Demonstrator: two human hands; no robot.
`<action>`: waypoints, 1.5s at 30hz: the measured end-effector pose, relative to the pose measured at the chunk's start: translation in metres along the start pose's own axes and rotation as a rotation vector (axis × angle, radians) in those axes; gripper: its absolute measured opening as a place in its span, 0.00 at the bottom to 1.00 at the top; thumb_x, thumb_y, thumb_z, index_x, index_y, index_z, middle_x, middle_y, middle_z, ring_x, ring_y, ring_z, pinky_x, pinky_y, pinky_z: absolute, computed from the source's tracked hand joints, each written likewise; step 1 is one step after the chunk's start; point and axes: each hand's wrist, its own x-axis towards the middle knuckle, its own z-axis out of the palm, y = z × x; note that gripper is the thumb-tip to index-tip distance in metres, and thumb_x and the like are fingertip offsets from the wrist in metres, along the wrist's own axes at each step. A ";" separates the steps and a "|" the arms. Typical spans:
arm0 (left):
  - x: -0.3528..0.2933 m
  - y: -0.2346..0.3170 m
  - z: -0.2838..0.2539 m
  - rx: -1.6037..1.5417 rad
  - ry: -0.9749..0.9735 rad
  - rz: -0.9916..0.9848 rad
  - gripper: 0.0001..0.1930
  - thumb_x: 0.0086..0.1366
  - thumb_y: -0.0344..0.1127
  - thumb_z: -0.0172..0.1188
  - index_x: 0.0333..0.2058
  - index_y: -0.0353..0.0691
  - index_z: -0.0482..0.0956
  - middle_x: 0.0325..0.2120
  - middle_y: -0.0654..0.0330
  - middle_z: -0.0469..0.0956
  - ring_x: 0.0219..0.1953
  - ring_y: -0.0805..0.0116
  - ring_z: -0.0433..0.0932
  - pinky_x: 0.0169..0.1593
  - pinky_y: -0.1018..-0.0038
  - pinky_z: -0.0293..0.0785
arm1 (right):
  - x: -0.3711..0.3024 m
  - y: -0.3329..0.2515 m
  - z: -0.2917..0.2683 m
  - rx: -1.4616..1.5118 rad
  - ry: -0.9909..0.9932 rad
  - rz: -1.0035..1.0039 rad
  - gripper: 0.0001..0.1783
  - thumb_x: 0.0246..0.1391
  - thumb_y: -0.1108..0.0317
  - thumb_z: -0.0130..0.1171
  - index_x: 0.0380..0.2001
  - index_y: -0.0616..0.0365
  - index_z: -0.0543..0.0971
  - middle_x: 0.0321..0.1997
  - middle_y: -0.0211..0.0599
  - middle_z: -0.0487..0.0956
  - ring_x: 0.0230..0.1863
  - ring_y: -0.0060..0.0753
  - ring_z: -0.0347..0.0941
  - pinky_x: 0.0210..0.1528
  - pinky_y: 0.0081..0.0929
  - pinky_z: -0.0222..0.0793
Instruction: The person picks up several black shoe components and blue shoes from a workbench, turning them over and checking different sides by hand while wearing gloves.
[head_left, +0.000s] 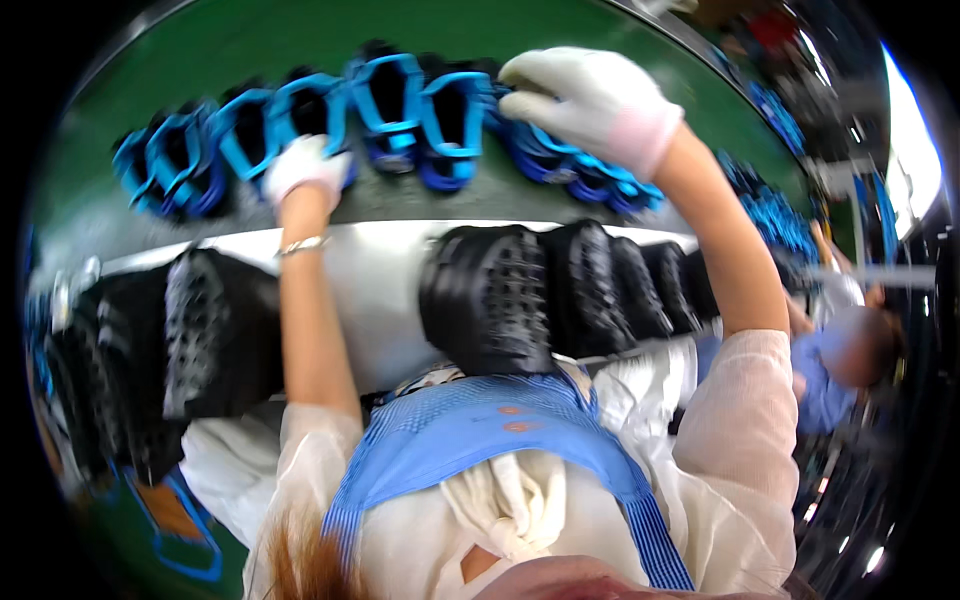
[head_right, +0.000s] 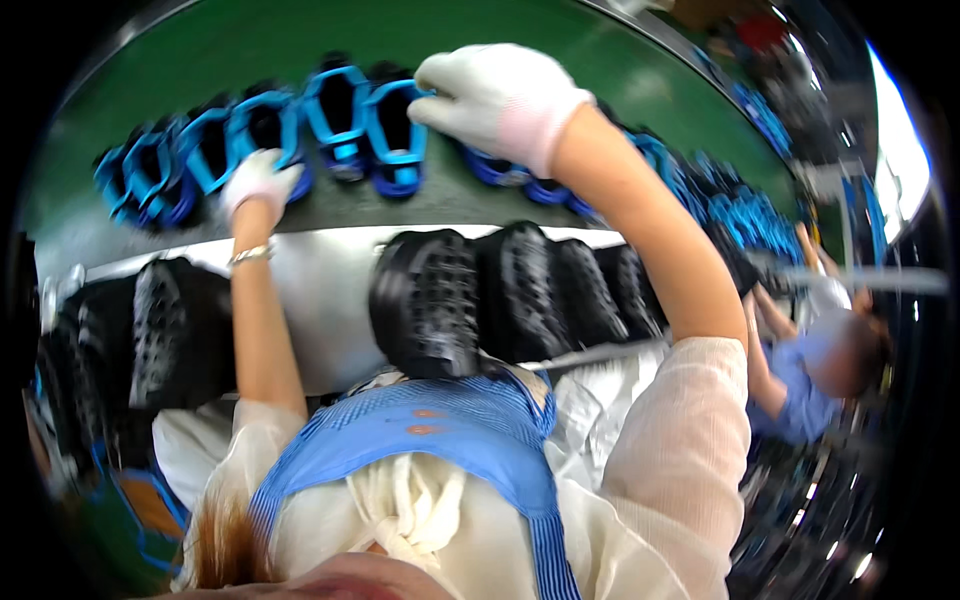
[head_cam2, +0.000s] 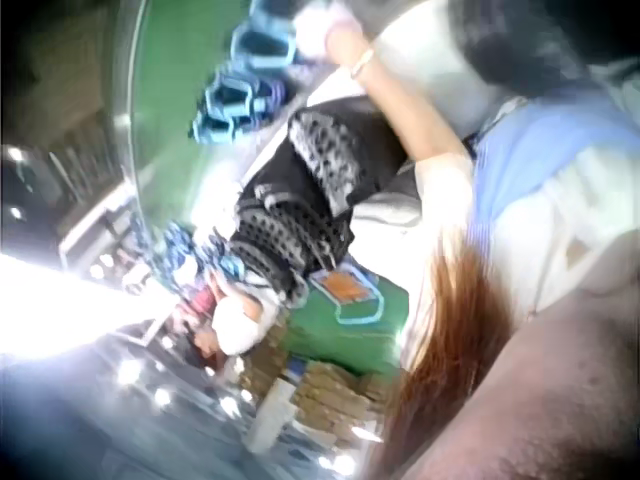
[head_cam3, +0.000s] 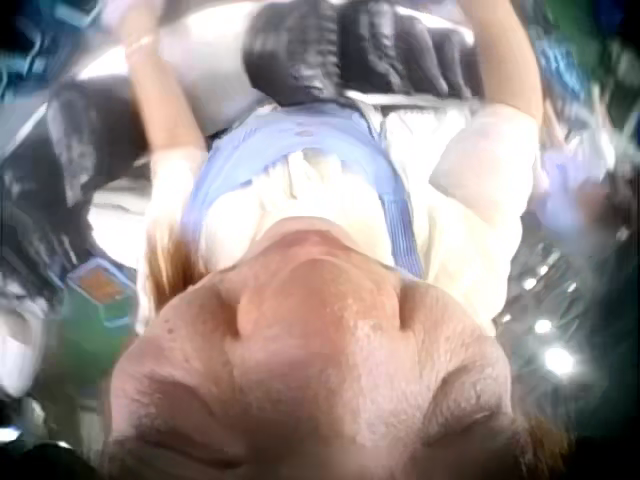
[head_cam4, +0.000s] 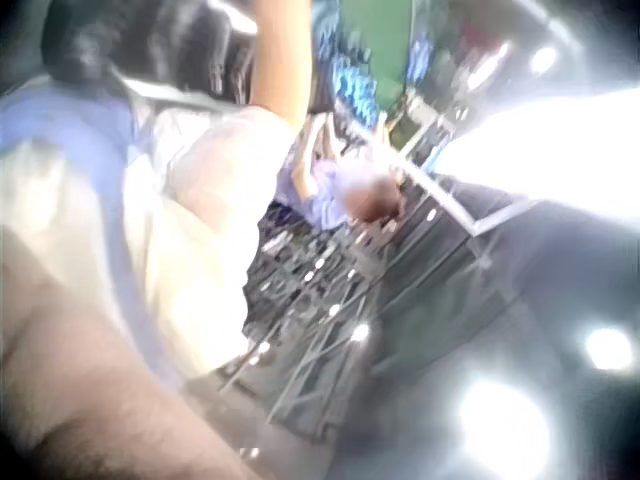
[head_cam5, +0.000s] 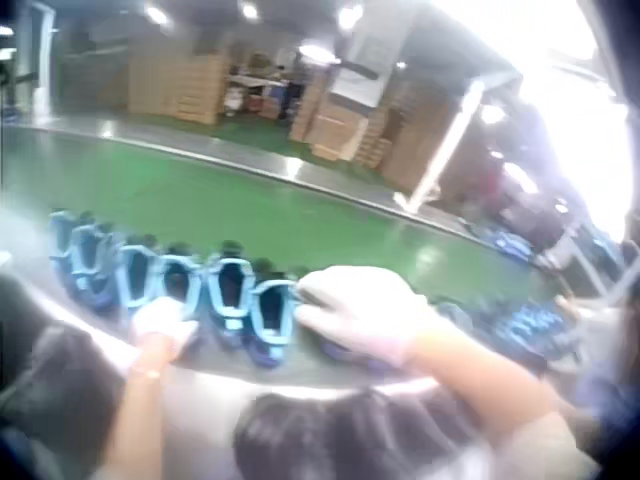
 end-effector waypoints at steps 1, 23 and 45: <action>-0.012 0.009 -0.010 0.107 0.117 -0.041 0.20 0.58 0.50 0.54 0.44 0.46 0.80 0.45 0.52 0.77 0.47 0.51 0.76 0.50 0.61 0.73 | -0.024 0.008 -0.020 -0.017 0.042 0.067 0.19 0.52 0.53 0.55 0.37 0.57 0.80 0.32 0.46 0.80 0.36 0.47 0.77 0.40 0.37 0.72; -0.018 0.045 0.059 -0.262 0.177 0.175 0.17 0.58 0.46 0.60 0.43 0.45 0.77 0.47 0.46 0.71 0.49 0.47 0.71 0.53 0.63 0.69 | -0.344 0.107 -0.085 -0.031 0.026 0.874 0.24 0.45 0.58 0.61 0.46 0.57 0.75 0.41 0.44 0.76 0.46 0.43 0.73 0.51 0.32 0.68; -0.011 0.012 0.064 -0.362 0.096 0.196 0.24 0.59 0.46 0.58 0.54 0.51 0.73 0.54 0.50 0.68 0.54 0.53 0.71 0.57 0.65 0.66 | -0.372 0.128 -0.111 0.403 0.224 0.917 0.16 0.48 0.71 0.64 0.39 0.61 0.72 0.34 0.25 0.71 0.36 0.16 0.69 0.40 0.17 0.68</action>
